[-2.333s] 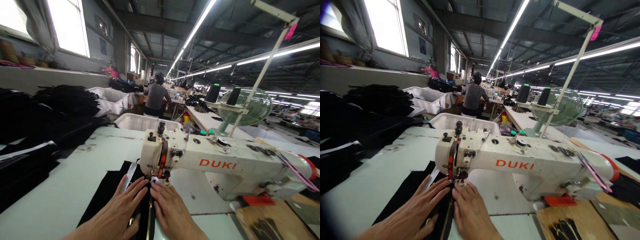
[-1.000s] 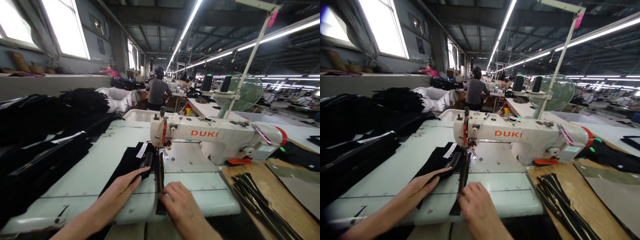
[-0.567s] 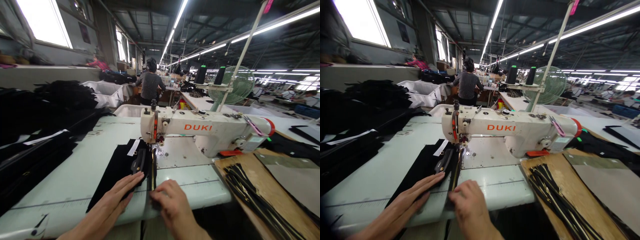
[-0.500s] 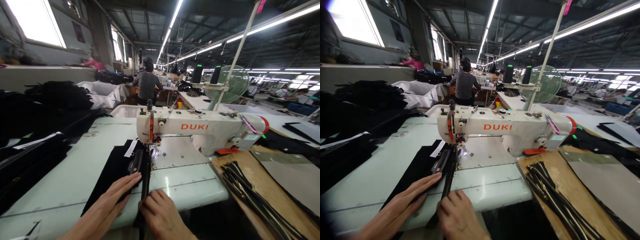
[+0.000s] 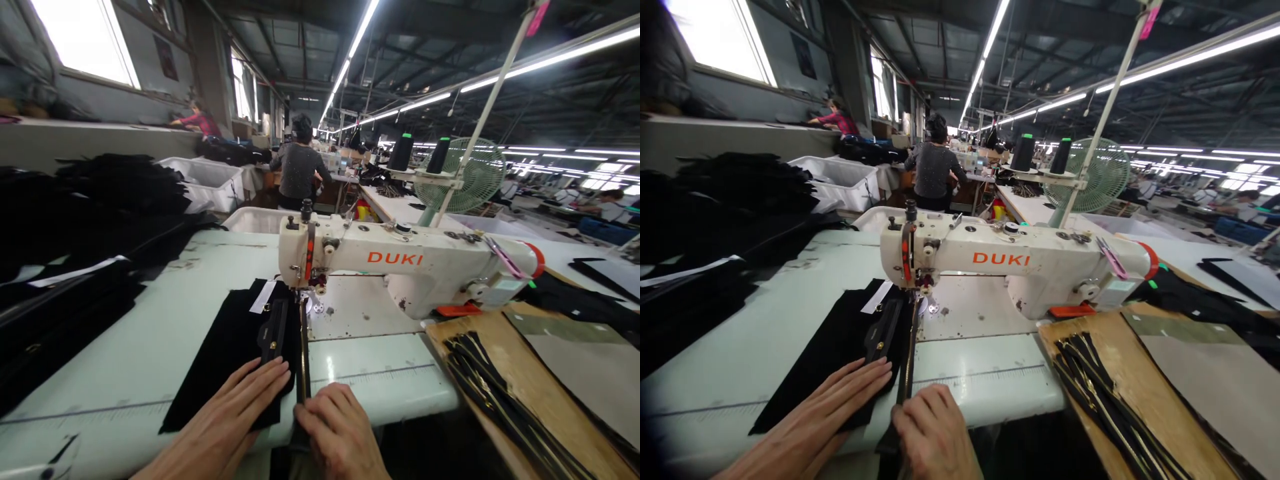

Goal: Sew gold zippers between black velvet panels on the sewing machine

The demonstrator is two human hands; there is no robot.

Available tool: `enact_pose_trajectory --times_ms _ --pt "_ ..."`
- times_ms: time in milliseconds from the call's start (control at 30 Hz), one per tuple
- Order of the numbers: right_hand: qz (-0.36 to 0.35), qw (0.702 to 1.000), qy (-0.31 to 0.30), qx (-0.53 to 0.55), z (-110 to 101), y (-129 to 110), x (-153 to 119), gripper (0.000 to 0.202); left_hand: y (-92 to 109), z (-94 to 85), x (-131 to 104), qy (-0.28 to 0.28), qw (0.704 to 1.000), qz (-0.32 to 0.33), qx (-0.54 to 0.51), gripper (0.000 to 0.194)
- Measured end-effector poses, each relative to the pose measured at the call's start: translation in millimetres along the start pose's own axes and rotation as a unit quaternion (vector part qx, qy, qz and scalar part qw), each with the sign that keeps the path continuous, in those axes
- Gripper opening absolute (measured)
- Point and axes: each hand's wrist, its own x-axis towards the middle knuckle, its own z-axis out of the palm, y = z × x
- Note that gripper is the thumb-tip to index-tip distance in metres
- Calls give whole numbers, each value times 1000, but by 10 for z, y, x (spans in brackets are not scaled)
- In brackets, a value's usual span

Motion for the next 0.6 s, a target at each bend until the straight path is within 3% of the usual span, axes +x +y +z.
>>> enact_pose_trajectory --times_ms 133,367,500,600 --pt "3 999 53 3 118 -91 -20 27 124 -27 44 7 999 30 24 93" --pt "10 999 39 -8 88 -123 -21 26 122 -53 79 5 994 69 89 88" --pt "7 999 36 -10 91 -112 -28 25 60 -38 62 -33 995 60 69 80" --pt "-4 999 49 -15 100 -107 -11 29 28 -44 46 -82 995 39 30 87"
